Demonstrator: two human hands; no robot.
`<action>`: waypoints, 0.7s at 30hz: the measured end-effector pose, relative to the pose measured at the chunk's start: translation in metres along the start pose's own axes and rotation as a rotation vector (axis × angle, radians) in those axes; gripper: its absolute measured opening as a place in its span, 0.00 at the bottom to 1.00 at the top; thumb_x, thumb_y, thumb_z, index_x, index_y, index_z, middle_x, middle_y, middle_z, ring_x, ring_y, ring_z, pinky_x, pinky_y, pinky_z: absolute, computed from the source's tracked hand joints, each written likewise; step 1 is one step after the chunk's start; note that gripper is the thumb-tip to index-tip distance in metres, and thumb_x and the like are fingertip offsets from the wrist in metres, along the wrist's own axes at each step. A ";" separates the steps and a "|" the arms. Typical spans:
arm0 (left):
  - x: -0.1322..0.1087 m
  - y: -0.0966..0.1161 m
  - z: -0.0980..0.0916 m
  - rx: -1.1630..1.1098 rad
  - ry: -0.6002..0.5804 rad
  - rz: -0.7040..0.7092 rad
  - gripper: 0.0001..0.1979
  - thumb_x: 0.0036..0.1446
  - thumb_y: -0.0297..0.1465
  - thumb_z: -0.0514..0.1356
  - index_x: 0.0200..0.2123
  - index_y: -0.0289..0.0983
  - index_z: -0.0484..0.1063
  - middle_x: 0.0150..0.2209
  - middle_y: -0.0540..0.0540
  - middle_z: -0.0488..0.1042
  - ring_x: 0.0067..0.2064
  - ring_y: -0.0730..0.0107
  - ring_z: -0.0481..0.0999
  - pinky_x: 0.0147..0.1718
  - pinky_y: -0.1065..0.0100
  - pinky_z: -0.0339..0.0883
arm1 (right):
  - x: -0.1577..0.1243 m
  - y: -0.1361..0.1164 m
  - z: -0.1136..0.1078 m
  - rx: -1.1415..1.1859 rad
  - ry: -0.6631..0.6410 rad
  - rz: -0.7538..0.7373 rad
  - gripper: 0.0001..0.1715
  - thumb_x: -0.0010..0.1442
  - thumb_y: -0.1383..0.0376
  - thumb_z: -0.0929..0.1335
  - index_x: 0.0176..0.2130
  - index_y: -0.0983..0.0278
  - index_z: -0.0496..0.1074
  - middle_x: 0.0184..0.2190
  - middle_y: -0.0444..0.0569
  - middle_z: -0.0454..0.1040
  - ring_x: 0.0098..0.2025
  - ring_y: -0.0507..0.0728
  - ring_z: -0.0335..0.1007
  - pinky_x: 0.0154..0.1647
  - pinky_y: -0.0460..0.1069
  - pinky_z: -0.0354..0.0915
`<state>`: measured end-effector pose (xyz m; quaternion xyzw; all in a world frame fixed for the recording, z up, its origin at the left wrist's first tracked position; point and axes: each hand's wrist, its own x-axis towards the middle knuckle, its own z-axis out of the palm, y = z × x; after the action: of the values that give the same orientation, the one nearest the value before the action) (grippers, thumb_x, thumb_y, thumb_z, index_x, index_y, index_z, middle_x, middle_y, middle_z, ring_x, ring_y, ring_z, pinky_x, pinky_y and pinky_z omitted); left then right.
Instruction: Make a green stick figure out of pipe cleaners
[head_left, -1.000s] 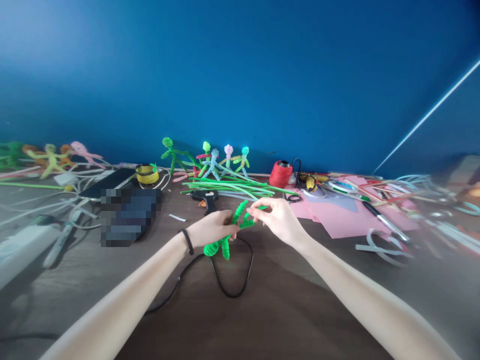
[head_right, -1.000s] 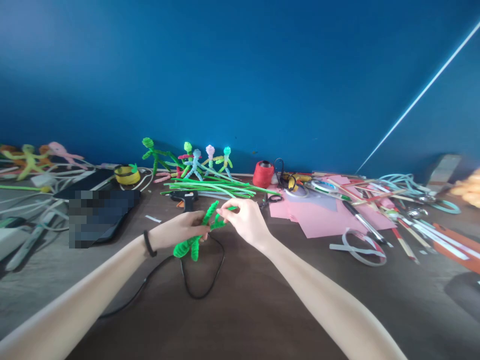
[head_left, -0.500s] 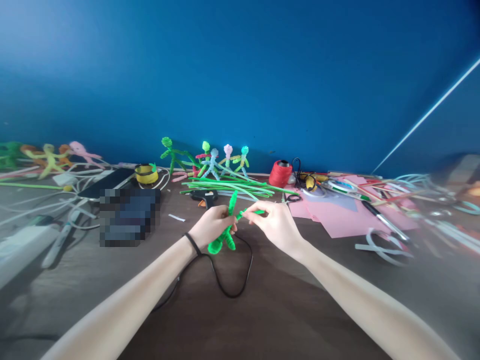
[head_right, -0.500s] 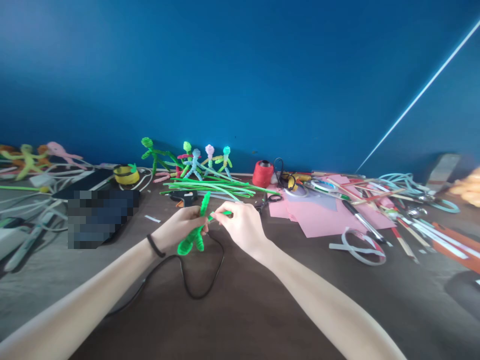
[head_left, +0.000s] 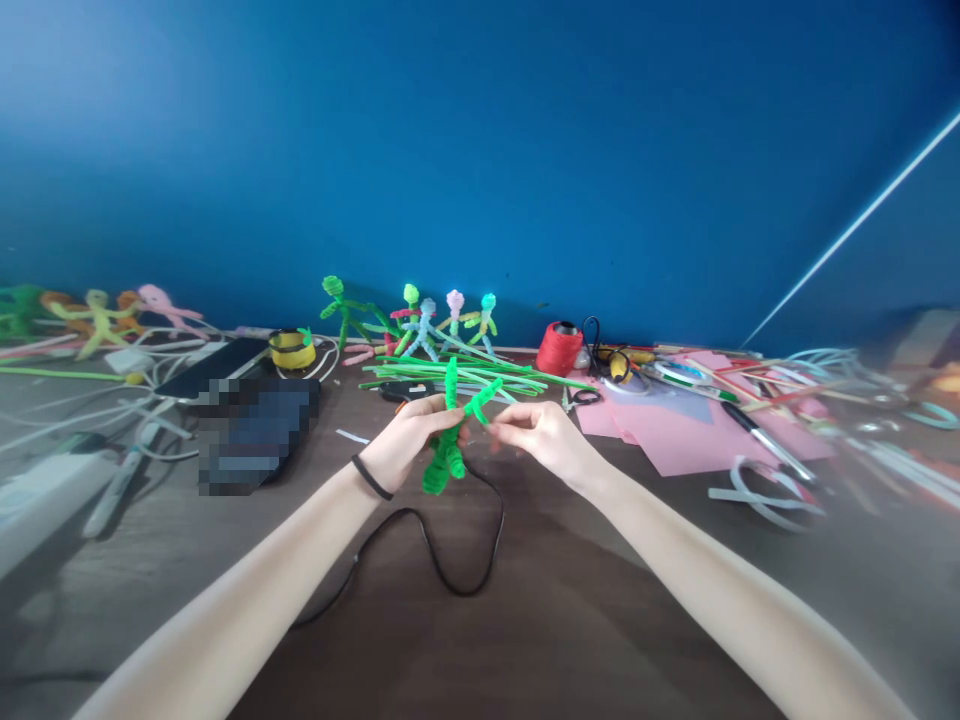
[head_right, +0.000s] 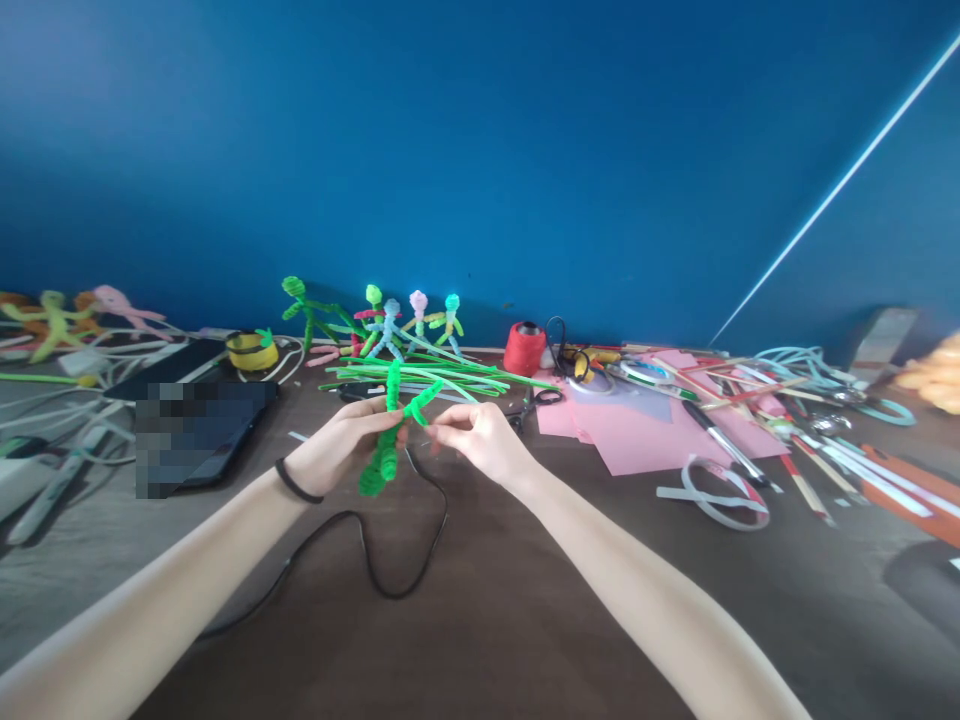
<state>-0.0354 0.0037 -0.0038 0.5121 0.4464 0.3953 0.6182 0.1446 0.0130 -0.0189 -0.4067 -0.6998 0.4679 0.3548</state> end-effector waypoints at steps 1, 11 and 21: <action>-0.001 0.001 -0.001 -0.013 -0.047 -0.004 0.06 0.48 0.32 0.57 0.29 0.34 0.66 0.23 0.50 0.68 0.23 0.78 0.67 0.19 0.76 0.59 | 0.001 0.002 -0.002 0.067 -0.052 0.037 0.15 0.49 0.57 0.67 0.25 0.68 0.71 0.22 0.46 0.71 0.21 0.47 0.58 0.22 0.44 0.54; -0.009 0.008 -0.005 -0.002 -0.437 -0.082 0.04 0.47 0.28 0.56 0.23 0.33 0.66 0.18 0.50 0.65 0.20 0.80 0.63 0.21 0.75 0.55 | 0.003 0.008 -0.010 0.240 -0.327 0.153 0.15 0.44 0.58 0.70 0.23 0.68 0.66 0.15 0.38 0.62 0.19 0.44 0.53 0.20 0.43 0.48; -0.009 0.002 -0.001 0.192 -0.533 -0.185 0.06 0.45 0.30 0.56 0.25 0.32 0.68 0.17 0.51 0.64 0.18 0.79 0.62 0.17 0.75 0.53 | 0.002 0.003 -0.007 0.191 -0.288 0.129 0.15 0.43 0.59 0.70 0.27 0.68 0.69 0.22 0.42 0.67 0.22 0.46 0.60 0.23 0.42 0.56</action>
<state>-0.0391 -0.0037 -0.0003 0.6111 0.3485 0.1446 0.6959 0.1504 0.0180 -0.0193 -0.3441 -0.6683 0.6073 0.2572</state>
